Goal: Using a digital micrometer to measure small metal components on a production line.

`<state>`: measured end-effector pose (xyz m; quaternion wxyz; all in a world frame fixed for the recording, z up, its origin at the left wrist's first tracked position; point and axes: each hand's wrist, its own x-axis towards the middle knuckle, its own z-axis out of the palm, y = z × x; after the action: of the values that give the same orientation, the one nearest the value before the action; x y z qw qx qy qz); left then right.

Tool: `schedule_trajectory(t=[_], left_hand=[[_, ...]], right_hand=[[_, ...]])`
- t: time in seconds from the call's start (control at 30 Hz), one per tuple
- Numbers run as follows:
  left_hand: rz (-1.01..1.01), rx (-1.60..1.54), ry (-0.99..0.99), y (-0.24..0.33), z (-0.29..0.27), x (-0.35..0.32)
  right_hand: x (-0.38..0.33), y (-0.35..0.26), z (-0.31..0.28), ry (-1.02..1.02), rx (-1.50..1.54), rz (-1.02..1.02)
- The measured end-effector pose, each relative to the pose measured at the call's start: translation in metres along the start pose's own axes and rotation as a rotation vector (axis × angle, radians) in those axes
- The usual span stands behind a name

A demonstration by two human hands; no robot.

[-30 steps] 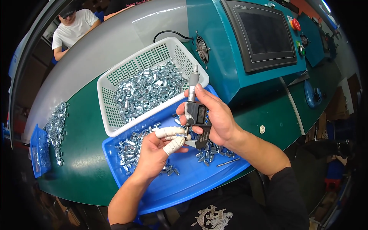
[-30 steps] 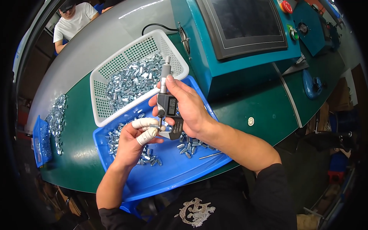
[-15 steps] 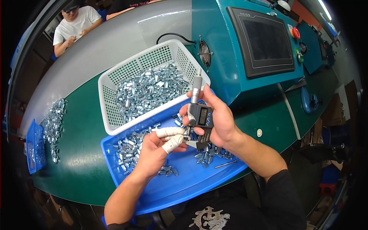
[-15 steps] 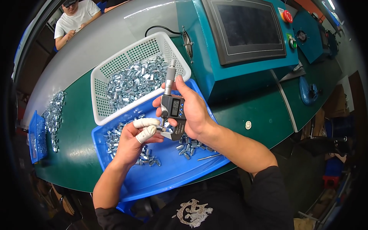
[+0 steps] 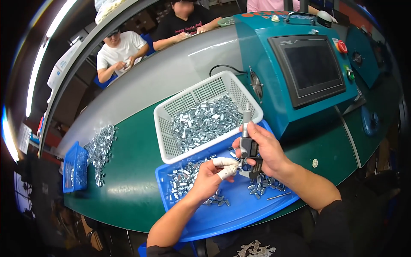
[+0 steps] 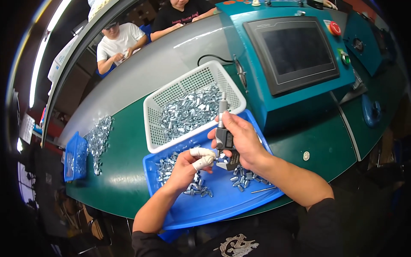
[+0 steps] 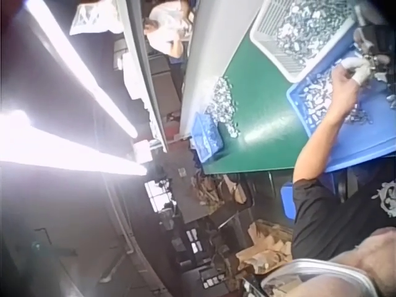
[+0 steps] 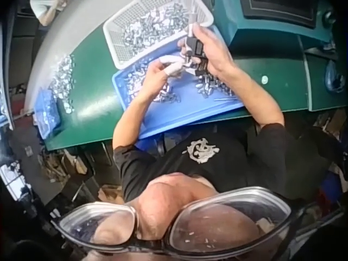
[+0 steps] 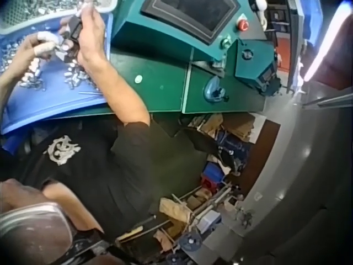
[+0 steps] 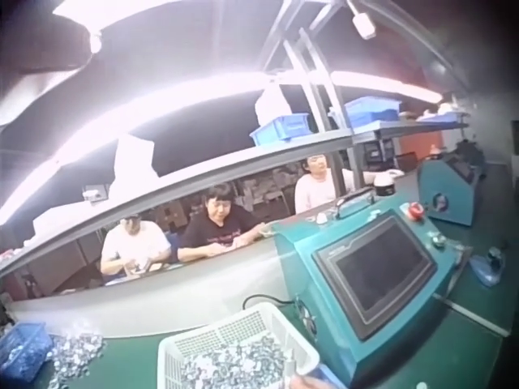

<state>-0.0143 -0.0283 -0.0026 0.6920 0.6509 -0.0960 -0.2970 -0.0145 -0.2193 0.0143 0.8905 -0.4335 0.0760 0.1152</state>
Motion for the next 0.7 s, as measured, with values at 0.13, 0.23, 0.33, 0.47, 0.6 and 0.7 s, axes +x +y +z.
schedule_trajectory(t=[0.13,0.23,0.33,0.47,0.6,0.7], left_hand=[[0.009,-0.006,0.018,0.000,0.002,0.000],[0.033,0.017,0.034,0.002,0.005,0.000],[0.037,0.043,0.004,-0.002,0.000,0.001],[0.040,0.030,0.050,-0.003,-0.001,0.001],[0.210,0.166,0.244,0.008,-0.008,0.004],[0.474,0.138,0.553,0.018,-0.014,0.014]], right_hand=[[0.000,-0.001,0.000,-0.011,-0.003,-0.016],[-0.001,-0.001,0.000,-0.013,-0.001,-0.020],[-0.001,0.000,-0.001,-0.017,-0.009,-0.033],[-0.005,-0.002,0.005,0.014,-0.034,-0.002],[-0.001,0.000,0.003,-0.001,-0.024,-0.003],[-0.002,-0.001,0.003,0.041,-0.004,-0.013]])
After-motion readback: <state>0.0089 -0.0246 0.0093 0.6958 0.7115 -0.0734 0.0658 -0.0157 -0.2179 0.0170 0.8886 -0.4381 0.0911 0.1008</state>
